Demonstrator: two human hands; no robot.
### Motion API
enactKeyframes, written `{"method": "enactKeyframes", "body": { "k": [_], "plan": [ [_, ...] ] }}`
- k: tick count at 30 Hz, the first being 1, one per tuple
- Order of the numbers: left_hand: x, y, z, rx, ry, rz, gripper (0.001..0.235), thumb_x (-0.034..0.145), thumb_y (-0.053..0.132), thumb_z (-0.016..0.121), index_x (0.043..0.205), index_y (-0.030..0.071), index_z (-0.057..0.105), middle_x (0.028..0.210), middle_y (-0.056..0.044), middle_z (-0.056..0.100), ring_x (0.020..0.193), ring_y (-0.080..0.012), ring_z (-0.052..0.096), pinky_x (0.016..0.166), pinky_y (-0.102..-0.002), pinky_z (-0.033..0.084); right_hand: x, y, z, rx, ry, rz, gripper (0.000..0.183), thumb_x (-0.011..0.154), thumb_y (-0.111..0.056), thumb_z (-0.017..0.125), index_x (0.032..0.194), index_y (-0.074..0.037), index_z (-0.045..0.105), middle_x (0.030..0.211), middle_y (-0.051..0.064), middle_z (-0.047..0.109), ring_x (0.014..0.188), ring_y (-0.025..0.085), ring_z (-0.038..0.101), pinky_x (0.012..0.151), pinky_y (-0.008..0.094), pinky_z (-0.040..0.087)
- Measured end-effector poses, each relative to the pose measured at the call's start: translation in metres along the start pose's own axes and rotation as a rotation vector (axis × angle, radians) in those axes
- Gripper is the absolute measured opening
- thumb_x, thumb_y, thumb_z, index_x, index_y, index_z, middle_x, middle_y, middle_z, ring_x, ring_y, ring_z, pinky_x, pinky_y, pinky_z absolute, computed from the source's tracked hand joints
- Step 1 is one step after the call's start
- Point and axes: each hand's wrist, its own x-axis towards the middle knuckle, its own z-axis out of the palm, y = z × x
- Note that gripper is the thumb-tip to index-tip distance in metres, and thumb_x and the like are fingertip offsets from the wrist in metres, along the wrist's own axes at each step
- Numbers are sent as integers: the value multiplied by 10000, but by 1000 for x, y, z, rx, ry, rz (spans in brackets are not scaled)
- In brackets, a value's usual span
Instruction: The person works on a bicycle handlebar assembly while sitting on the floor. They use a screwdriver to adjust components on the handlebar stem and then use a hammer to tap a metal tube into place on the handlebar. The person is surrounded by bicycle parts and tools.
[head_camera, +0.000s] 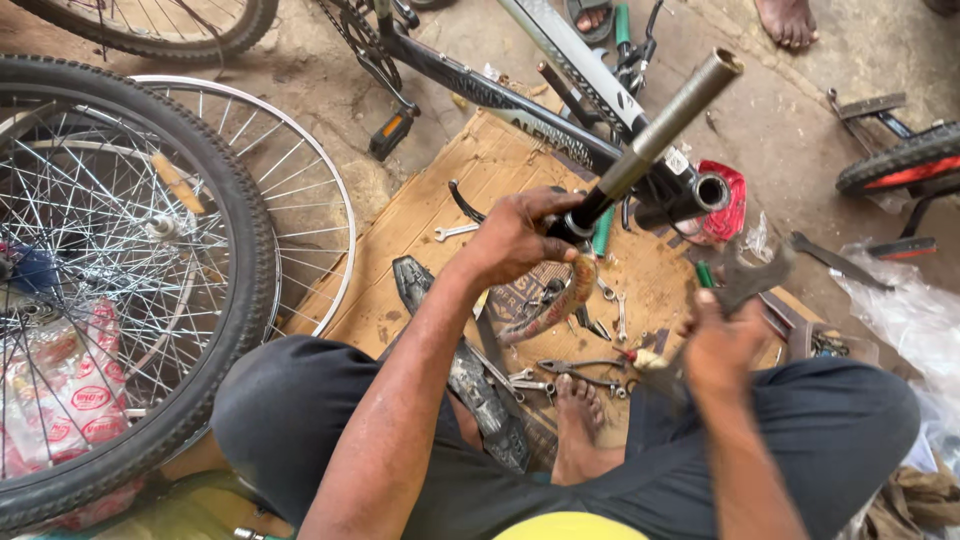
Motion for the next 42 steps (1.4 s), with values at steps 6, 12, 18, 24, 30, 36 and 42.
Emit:
{"method": "enactKeyframes", "body": {
  "k": [6, 12, 18, 24, 30, 36, 42],
  "plan": [
    [6, -10, 2, -82, 5, 61, 633, 698, -6, 884, 1295, 35, 680, 1183, -77, 694, 1063, -203, 675, 930, -342, 562, -60, -95, -8, -282, -528, -273, 305, 1010, -76, 583, 1288, 36, 532, 835, 97, 684, 654, 131, 663, 562, 285, 555],
    [-5, 3, -2, 73, 18, 49, 676, 675, 41, 907, 1308, 57, 672, 1172, -77, 707, 1095, -206, 674, 970, -320, 540, -29, -127, 10, -508, -542, -550, 614, 1012, -43, 540, 1593, -96, 349, 855, 87, 693, 604, 131, 665, 546, 281, 577],
    [-24, 22, -3, 91, 20, 34, 668, 669, 39, 882, 1308, 85, 691, 1113, -63, 714, 1043, -209, 667, 948, -333, 537, -33, -109, 16, -401, -465, -873, 604, 996, 41, 538, 1564, -89, 375, 918, 100, 698, 681, 141, 671, 605, 279, 564],
    [-50, 34, -5, 172, 61, 115, 616, 683, 50, 907, 1264, 104, 710, 981, -58, 687, 924, -203, 647, 825, -334, 533, -56, -113, 13, -434, -535, -855, 577, 905, 71, 607, 1463, 1, 477, 959, 155, 687, 808, 257, 714, 711, 368, 584],
    [-57, 28, -6, 59, 43, 122, 563, 701, 50, 881, 1238, 107, 720, 1009, -46, 717, 917, -187, 692, 817, -327, 573, -58, -107, 19, -580, -587, -906, 541, 853, 82, 636, 1369, -8, 500, 1133, 222, 689, 916, 338, 713, 789, 414, 599],
    [-59, 26, -9, 63, 54, 171, 565, 699, 26, 892, 1231, 103, 719, 1038, -60, 730, 960, -199, 712, 850, -323, 574, -60, -86, 1, -442, -431, -944, 467, 882, 82, 648, 1291, -122, 551, 1140, 239, 650, 804, 219, 717, 608, 322, 590],
    [-61, 26, -9, 77, 38, 132, 579, 698, 13, 882, 1249, 103, 728, 1046, -60, 749, 955, -196, 720, 849, -314, 588, -57, -91, 7, -534, -510, -890, 533, 821, 62, 639, 1352, 40, 594, 994, 150, 704, 765, 284, 679, 623, 389, 575]
  ]
}}
